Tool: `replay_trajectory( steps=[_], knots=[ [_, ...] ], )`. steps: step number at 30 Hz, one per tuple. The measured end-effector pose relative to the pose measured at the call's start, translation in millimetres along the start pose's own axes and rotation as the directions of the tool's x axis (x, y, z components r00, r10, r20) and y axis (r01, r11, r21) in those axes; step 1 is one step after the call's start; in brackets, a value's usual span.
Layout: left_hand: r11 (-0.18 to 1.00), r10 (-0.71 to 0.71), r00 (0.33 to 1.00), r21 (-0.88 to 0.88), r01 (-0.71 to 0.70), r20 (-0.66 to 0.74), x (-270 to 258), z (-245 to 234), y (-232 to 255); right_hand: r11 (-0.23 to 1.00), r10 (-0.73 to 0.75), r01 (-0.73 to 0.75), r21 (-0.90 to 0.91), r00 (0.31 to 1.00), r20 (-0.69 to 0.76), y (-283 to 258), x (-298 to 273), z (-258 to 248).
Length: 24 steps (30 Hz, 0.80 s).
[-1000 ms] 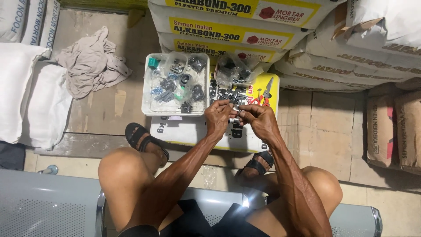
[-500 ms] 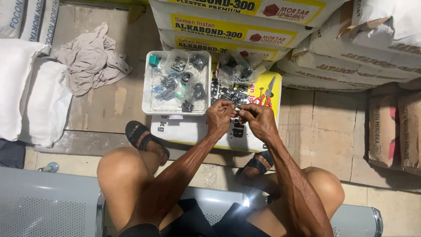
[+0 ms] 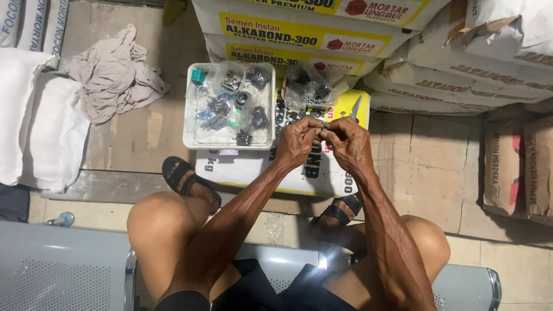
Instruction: Sorting small metal construction parts like screws and bolts into a plastic organizer box
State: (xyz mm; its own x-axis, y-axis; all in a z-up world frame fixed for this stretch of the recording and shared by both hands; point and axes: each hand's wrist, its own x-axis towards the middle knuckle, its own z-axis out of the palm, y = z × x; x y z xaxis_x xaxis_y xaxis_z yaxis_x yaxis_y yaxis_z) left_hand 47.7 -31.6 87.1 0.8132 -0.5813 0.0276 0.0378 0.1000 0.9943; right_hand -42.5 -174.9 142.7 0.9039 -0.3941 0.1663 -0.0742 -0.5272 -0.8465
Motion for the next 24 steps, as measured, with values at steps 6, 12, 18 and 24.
replay_trajectory(
  steps=[6, 12, 18, 24],
  knots=[
    [0.975, 0.051, 0.997, 0.221, -0.038, -0.053, -42, 1, -28, 0.961, 0.091, -0.103, -0.257, 0.994, -0.058, 58, -4, 41],
    [0.697, -0.292, 0.956, 0.681, 0.224, -0.016, -64, -19, -27, 0.952, 0.278, -0.283, -0.118, 0.959, -0.059, 67, -5, 62],
    [0.616, -0.234, 0.972, 0.778, 0.123, 0.031, -59, -22, -28, 0.94, 0.321, -0.34, 0.017, 0.872, -0.37, 64, 25, -9],
    [0.584, -0.137, 0.988, 0.811, 0.028, 0.065, -59, -18, -38, 0.783, 0.406, -0.412, -0.466, 0.906, -0.119, 121, 2, 19]
  ],
)
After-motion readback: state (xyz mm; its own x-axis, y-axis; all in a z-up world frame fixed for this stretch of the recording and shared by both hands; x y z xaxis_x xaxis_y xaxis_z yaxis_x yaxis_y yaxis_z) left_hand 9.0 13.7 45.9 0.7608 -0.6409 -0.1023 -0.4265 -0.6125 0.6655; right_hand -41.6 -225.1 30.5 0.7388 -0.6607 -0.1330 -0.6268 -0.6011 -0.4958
